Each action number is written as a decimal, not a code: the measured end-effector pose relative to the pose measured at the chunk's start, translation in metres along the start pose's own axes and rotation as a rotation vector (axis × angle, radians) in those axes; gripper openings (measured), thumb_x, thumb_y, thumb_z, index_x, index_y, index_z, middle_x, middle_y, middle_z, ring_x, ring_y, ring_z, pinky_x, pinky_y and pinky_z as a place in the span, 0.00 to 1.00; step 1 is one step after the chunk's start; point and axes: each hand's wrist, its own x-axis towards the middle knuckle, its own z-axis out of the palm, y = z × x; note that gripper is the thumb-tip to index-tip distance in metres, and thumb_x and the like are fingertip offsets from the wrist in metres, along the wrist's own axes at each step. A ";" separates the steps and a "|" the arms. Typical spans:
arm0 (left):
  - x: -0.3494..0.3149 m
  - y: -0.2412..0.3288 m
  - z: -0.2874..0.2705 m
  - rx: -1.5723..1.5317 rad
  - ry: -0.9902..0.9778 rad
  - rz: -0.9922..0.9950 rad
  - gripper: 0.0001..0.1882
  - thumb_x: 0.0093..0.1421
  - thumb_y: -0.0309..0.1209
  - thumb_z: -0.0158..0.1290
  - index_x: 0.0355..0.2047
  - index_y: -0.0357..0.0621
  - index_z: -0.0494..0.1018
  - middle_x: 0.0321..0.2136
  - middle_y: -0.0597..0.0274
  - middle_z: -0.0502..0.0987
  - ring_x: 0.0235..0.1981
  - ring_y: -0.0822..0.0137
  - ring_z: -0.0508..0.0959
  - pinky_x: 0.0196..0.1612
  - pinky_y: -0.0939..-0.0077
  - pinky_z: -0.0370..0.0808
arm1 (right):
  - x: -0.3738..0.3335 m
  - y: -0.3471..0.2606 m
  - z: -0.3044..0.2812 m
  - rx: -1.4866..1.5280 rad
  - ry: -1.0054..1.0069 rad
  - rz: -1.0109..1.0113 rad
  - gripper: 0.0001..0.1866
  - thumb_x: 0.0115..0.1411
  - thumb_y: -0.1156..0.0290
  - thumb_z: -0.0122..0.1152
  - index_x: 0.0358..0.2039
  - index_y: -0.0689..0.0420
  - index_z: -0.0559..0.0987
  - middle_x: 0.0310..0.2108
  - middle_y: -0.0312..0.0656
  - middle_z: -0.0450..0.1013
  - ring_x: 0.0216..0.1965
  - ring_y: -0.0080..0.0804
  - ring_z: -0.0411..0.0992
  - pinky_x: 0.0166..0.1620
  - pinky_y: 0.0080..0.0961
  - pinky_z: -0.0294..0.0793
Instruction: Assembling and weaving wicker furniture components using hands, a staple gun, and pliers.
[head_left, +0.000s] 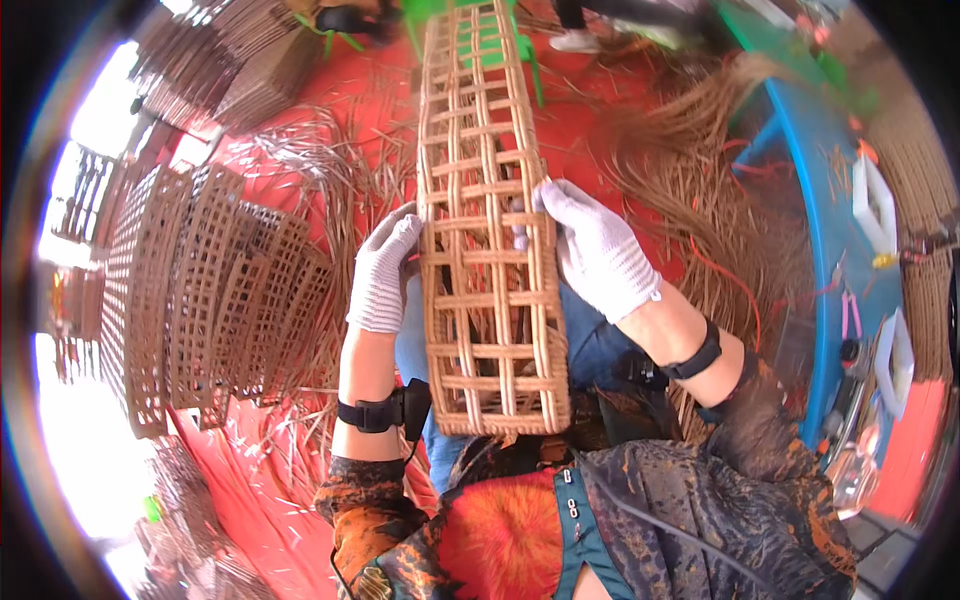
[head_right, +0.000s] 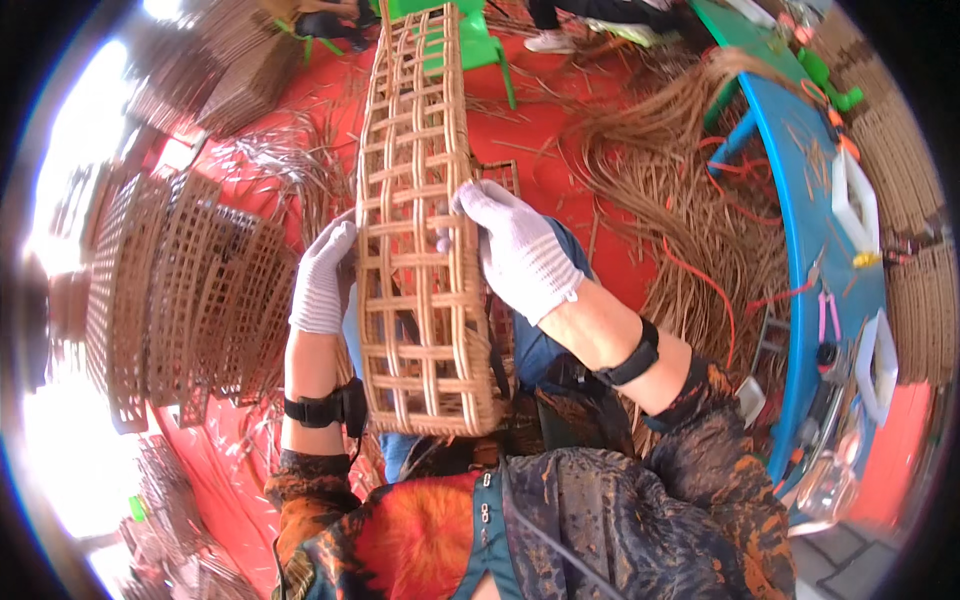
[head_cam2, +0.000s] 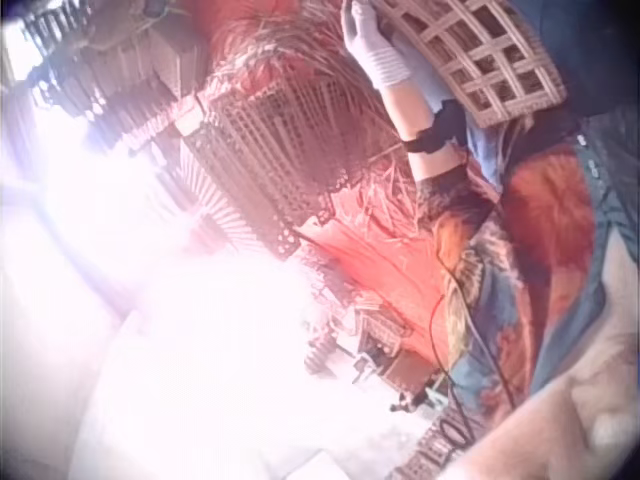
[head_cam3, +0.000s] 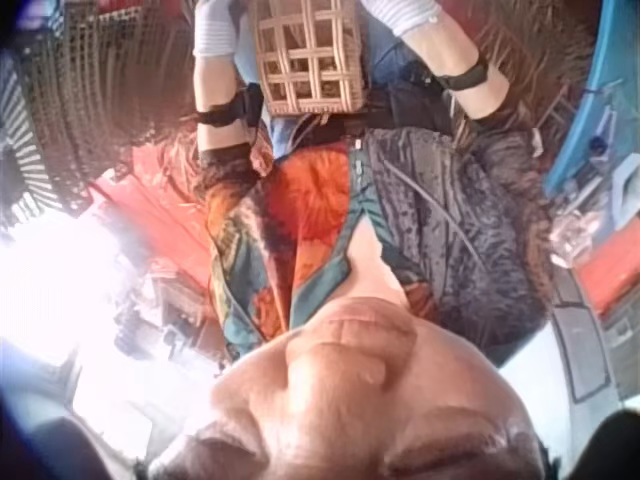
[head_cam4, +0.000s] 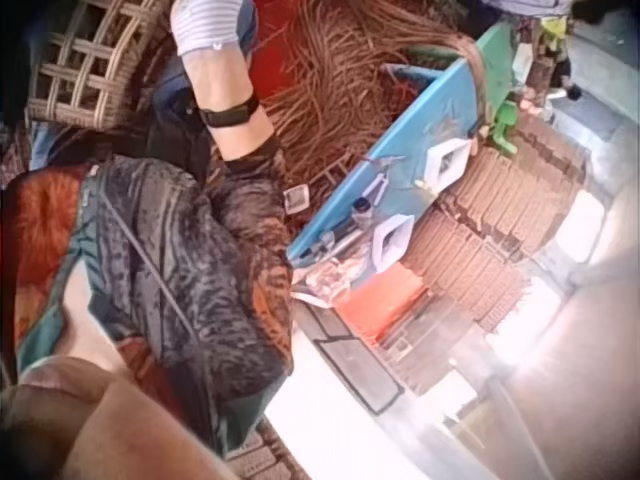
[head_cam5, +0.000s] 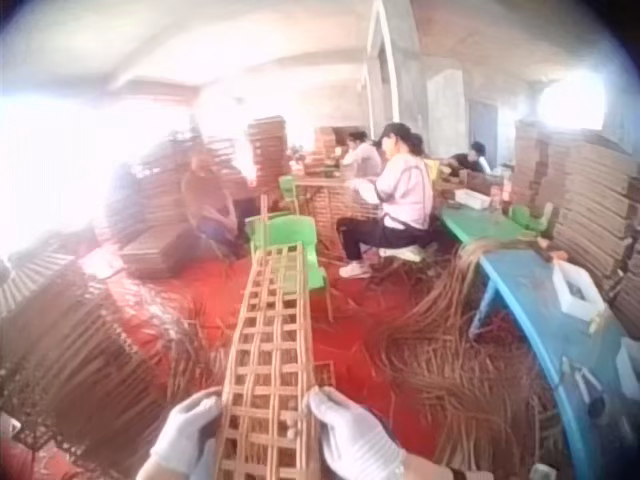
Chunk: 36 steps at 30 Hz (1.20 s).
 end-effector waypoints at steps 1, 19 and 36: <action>0.000 0.007 0.006 0.056 0.006 0.021 0.24 0.61 0.36 0.52 0.56 0.41 0.68 0.47 0.60 0.76 0.46 0.70 0.75 0.48 0.75 0.71 | 0.000 -0.002 0.003 0.038 0.017 -0.023 0.11 0.67 0.65 0.48 0.38 0.60 0.71 0.36 0.44 0.72 0.39 0.34 0.71 0.47 0.32 0.71; 0.057 0.023 0.067 0.370 -0.266 0.002 0.21 0.63 0.30 0.46 0.54 0.31 0.67 0.46 0.55 0.76 0.43 0.70 0.77 0.45 0.81 0.73 | -0.040 -0.059 -0.105 0.060 0.065 -0.217 0.14 0.64 0.64 0.51 0.42 0.60 0.75 0.45 0.42 0.72 0.47 0.34 0.71 0.45 0.30 0.73; 0.069 0.025 0.086 0.506 -0.252 0.070 0.19 0.59 0.34 0.54 0.48 0.34 0.74 0.32 0.67 0.77 0.33 0.78 0.72 0.38 0.85 0.67 | -0.004 -0.031 -0.125 0.532 0.025 -0.307 0.17 0.64 0.65 0.52 0.22 0.63 0.72 0.53 0.55 0.65 0.54 0.45 0.67 0.61 0.42 0.67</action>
